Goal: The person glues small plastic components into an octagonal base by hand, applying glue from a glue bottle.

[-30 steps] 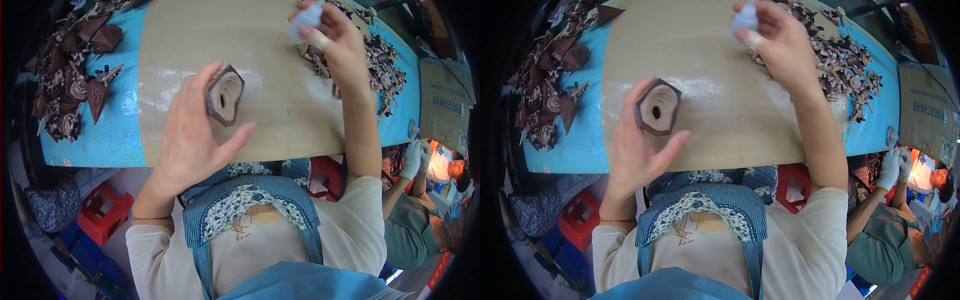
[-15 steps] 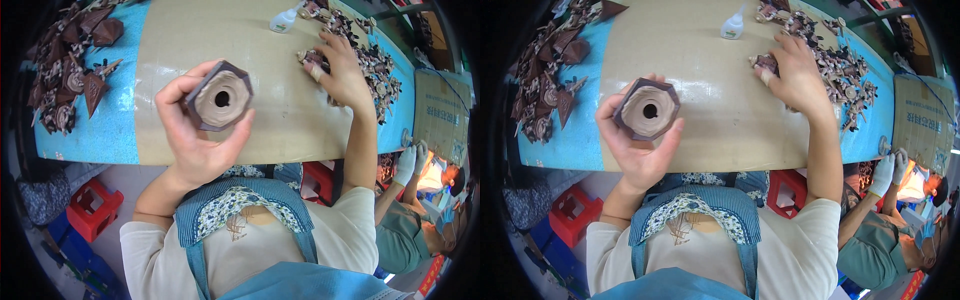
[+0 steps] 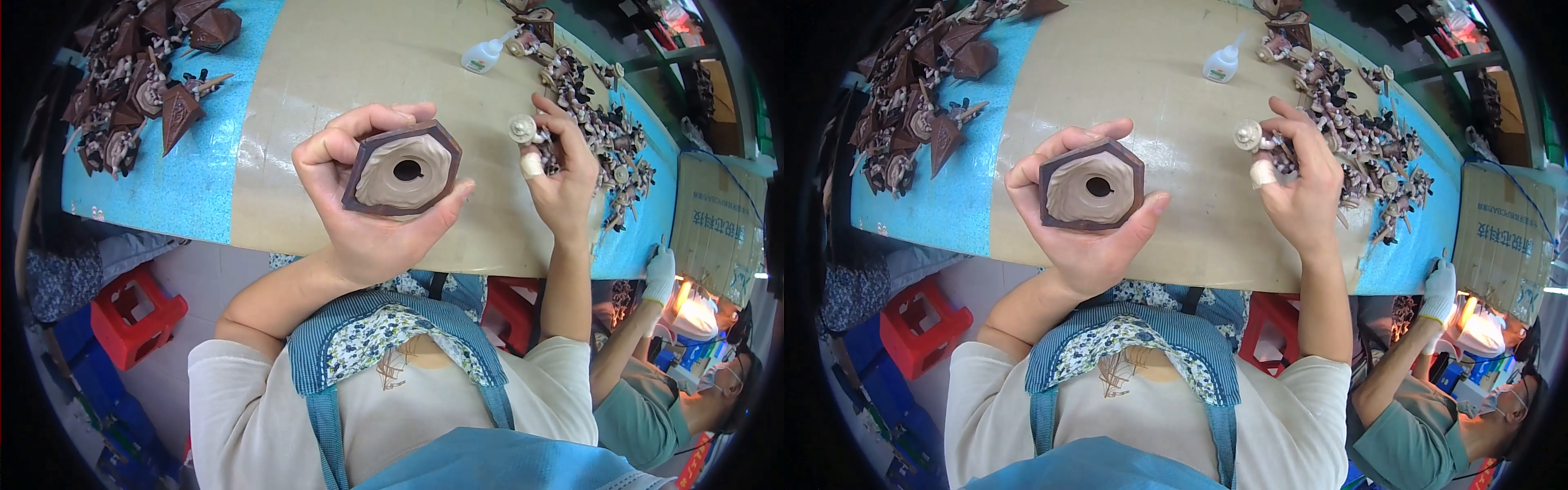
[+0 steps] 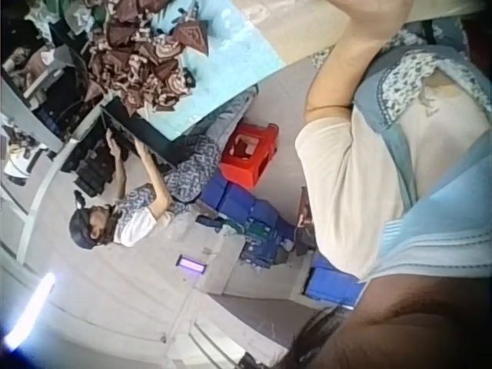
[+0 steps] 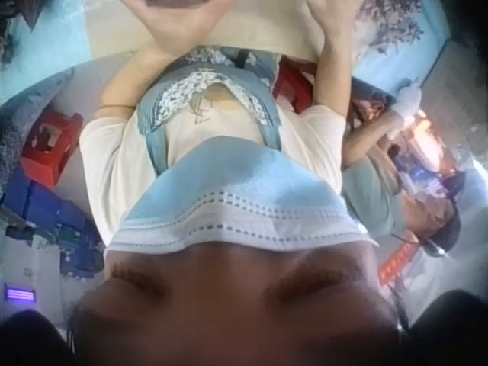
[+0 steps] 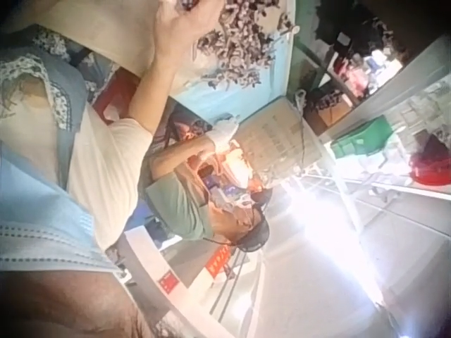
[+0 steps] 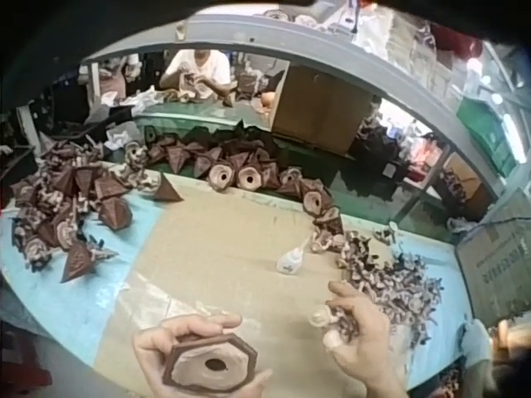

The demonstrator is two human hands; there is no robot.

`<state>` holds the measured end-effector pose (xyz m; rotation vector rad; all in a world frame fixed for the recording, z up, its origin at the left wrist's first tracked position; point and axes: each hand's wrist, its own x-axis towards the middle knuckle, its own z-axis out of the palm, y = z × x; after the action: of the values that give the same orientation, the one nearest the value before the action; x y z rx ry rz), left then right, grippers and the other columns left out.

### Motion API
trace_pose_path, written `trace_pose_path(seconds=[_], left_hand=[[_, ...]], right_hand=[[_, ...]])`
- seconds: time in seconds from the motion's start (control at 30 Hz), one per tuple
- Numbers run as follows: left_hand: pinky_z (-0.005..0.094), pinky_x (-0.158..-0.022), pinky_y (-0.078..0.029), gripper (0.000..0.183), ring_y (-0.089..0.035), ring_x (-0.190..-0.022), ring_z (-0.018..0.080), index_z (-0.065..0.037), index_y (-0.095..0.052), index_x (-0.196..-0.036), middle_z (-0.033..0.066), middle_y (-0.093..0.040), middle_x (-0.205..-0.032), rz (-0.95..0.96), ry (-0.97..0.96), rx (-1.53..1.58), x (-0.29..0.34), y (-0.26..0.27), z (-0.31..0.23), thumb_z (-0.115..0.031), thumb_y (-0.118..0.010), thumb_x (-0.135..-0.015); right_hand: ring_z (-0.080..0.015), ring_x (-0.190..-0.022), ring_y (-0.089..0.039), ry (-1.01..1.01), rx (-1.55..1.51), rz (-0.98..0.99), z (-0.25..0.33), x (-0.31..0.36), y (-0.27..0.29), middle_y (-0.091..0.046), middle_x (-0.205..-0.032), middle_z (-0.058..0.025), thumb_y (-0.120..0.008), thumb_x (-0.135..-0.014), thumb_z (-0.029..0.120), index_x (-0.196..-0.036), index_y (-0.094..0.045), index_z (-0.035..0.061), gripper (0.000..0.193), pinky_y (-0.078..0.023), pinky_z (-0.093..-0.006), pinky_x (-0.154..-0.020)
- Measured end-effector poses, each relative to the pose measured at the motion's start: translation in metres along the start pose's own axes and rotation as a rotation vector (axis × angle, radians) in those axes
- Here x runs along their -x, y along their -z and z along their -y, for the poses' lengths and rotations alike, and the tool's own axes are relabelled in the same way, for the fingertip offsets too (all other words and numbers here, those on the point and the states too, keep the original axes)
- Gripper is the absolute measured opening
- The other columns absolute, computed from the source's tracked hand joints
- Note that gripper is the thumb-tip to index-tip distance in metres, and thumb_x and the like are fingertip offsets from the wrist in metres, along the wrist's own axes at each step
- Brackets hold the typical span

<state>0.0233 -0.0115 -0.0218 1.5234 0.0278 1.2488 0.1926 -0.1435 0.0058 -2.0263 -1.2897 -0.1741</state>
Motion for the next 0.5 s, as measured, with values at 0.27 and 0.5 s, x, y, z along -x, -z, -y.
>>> trace_pose_path(seconds=[0.27,0.5], left_hand=[[0.0403,-0.089,-0.049,0.083,-0.052,-0.116,0.0353,-0.011,-0.020,-0.124,0.0154,-0.039,-0.123,-0.018,-0.024,0.028,-0.005,0.006,-0.001,0.005,-0.078,-0.067],[0.0354,-0.089,-0.048,0.077,-0.054,-0.110,0.0249,-0.006,-0.024,-0.121,0.0147,-0.045,-0.116,0.069,0.196,0.181,-0.006,0.015,-0.009,0.003,-0.078,-0.067]], right_hand=[[-0.0127,-0.090,-0.061,-0.272,-0.591,-0.054,0.029,0.001,0.013,-0.064,-0.099,-0.0075,-0.074,-0.071,-0.006,-0.102,-0.059,-0.0019,0.035,-0.049,-0.0248,-0.084],[-0.0138,-0.091,-0.057,-0.091,-0.618,-0.017,0.026,-0.003,0.015,-0.063,-0.097,-0.0088,-0.076,-0.070,0.003,-0.100,-0.061,0.0006,0.033,-0.046,-0.0286,-0.083]])
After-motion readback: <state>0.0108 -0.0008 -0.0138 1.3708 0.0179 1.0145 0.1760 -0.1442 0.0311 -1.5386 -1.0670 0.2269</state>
